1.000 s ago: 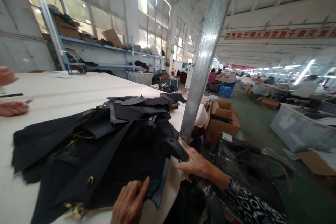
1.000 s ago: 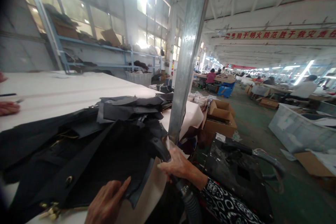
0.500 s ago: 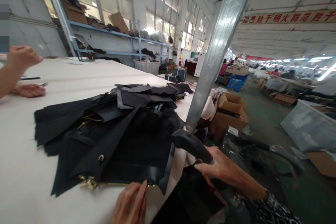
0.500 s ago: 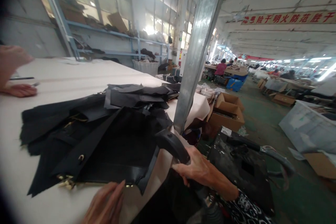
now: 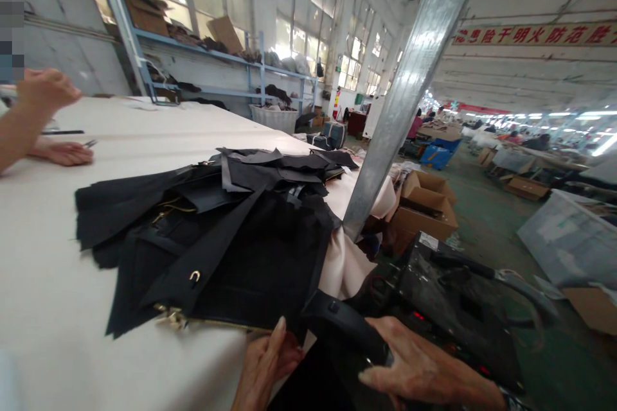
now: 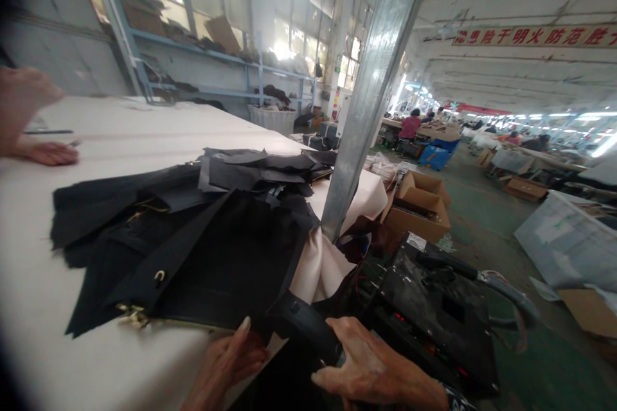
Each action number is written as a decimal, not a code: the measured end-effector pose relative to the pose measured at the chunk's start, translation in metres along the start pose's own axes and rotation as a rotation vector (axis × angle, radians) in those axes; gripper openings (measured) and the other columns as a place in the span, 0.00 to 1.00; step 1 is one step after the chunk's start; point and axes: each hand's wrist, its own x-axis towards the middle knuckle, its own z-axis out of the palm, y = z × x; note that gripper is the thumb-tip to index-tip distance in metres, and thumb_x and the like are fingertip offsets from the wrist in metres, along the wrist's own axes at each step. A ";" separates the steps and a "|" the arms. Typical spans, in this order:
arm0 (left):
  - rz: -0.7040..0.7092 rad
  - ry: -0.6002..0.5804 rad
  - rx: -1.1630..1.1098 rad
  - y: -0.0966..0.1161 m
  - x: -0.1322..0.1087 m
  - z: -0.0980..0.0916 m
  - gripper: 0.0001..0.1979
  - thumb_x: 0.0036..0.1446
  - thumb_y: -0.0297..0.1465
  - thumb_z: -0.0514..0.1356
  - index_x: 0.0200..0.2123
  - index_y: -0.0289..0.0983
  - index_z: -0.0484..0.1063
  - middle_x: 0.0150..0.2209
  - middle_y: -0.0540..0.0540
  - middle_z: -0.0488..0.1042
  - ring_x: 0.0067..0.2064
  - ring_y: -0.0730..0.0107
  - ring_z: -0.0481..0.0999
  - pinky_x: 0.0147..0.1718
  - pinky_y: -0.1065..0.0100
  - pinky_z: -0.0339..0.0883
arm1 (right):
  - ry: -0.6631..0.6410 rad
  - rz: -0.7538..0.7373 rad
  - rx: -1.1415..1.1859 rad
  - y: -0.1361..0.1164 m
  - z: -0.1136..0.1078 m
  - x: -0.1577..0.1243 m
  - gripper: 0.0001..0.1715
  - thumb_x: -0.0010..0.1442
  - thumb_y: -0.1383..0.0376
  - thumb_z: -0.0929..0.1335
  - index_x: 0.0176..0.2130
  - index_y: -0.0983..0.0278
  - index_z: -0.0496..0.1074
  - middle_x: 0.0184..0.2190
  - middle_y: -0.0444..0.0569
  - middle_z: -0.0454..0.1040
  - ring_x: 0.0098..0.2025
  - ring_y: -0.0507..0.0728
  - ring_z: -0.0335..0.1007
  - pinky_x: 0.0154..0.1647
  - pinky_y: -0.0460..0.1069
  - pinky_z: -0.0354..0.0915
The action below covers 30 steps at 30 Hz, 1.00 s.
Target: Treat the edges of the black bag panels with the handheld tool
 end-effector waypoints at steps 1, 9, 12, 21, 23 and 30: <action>0.040 0.012 -0.046 0.000 -0.002 -0.001 0.36 0.31 0.55 0.67 0.32 0.27 0.74 0.33 0.36 0.76 0.38 0.59 0.77 0.40 0.67 0.71 | 0.001 0.007 -0.010 0.000 0.001 0.003 0.23 0.52 0.60 0.69 0.46 0.69 0.68 0.41 0.54 0.68 0.43 0.59 0.66 0.38 0.47 0.64; 0.238 -0.146 -0.308 0.010 -0.011 0.005 0.25 0.49 0.46 0.65 0.37 0.26 0.74 0.45 0.34 0.73 0.48 0.56 0.73 0.51 0.60 0.66 | -0.047 0.014 0.107 0.002 0.015 0.015 0.30 0.56 0.58 0.66 0.56 0.66 0.60 0.49 0.56 0.63 0.41 0.57 0.68 0.41 0.48 0.66; 0.271 -0.139 -0.307 0.010 -0.010 0.008 0.24 0.48 0.45 0.65 0.35 0.26 0.75 0.41 0.35 0.75 0.44 0.59 0.74 0.48 0.60 0.68 | -0.056 -0.088 0.199 -0.001 0.015 0.020 0.21 0.58 0.59 0.65 0.47 0.69 0.64 0.38 0.51 0.68 0.27 0.51 0.67 0.24 0.43 0.63; 0.449 0.033 0.528 0.027 -0.048 -0.009 0.27 0.56 0.51 0.52 0.25 0.33 0.73 0.25 0.43 0.73 0.27 0.67 0.72 0.28 0.68 0.63 | 0.008 -0.216 0.258 0.001 -0.003 0.027 0.17 0.61 0.56 0.64 0.36 0.69 0.63 0.22 0.44 0.66 0.21 0.52 0.66 0.19 0.42 0.58; 0.680 0.314 0.817 0.035 -0.059 -0.028 0.24 0.58 0.49 0.51 0.24 0.35 0.70 0.23 0.47 0.69 0.25 0.71 0.68 0.28 0.69 0.59 | -0.028 -0.215 0.243 0.001 -0.007 0.025 0.19 0.61 0.54 0.63 0.37 0.69 0.64 0.22 0.44 0.66 0.21 0.52 0.66 0.20 0.43 0.59; 0.986 1.190 1.254 0.067 -0.061 -0.081 0.16 0.63 0.39 0.50 0.43 0.32 0.65 0.35 0.45 0.68 0.35 0.65 0.70 0.30 0.68 0.60 | -0.002 -0.184 0.193 0.017 -0.011 0.016 0.25 0.58 0.48 0.64 0.40 0.68 0.69 0.27 0.49 0.70 0.24 0.54 0.65 0.22 0.44 0.61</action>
